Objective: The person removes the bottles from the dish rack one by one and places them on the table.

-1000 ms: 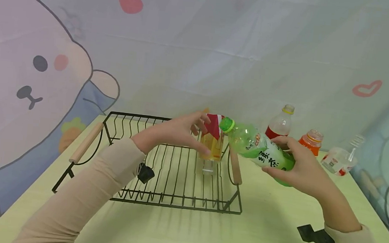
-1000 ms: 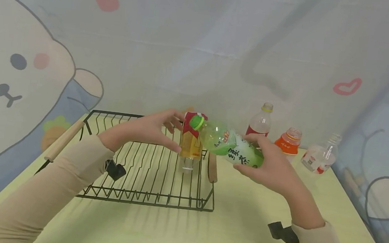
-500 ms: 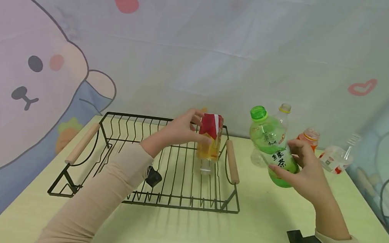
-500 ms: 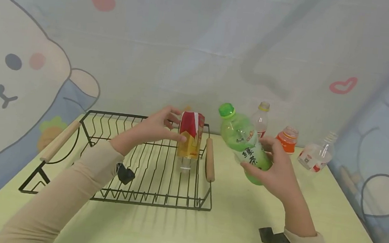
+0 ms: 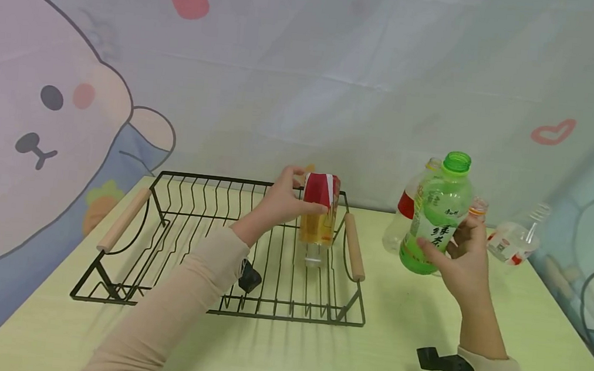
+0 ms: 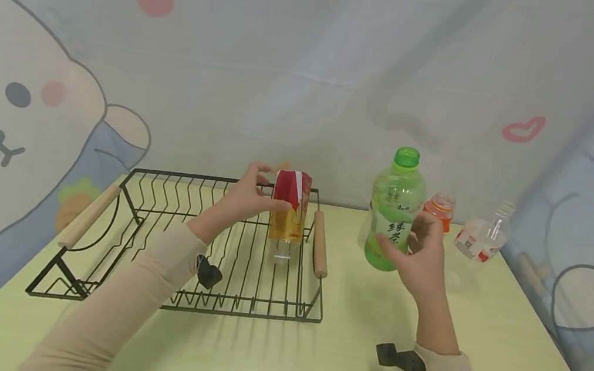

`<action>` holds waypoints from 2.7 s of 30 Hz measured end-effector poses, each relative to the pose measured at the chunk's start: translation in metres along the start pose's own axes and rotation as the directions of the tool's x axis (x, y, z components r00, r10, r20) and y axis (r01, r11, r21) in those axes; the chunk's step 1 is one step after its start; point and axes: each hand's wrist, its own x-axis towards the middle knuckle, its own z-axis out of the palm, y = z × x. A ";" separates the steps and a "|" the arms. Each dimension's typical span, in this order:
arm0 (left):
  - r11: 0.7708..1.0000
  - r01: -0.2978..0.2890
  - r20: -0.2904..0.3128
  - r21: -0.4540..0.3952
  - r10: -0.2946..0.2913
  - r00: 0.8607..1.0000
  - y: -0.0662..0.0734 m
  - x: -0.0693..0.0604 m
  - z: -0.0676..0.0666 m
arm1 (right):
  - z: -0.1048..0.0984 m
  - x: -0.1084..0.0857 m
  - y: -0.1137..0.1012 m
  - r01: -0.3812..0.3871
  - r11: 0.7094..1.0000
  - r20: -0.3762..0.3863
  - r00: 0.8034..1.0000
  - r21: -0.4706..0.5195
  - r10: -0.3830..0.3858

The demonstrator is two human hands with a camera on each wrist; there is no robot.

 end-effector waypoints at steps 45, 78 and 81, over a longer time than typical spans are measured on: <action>0.992 0.104 0.040 -0.074 -0.101 0.994 -0.041 0.004 0.028 | 0.005 0.004 0.092 -0.419 0.901 -0.013 0.907 -0.111 0.421; 0.983 0.136 0.100 -0.120 -0.125 0.987 -0.050 0.006 0.034 | 0.005 0.002 0.101 -0.447 0.890 -0.006 0.894 -0.088 0.448; 0.984 0.133 0.094 -0.121 -0.122 0.988 -0.049 0.007 0.033 | 0.005 0.003 0.100 -0.439 0.895 -0.007 0.898 -0.084 0.440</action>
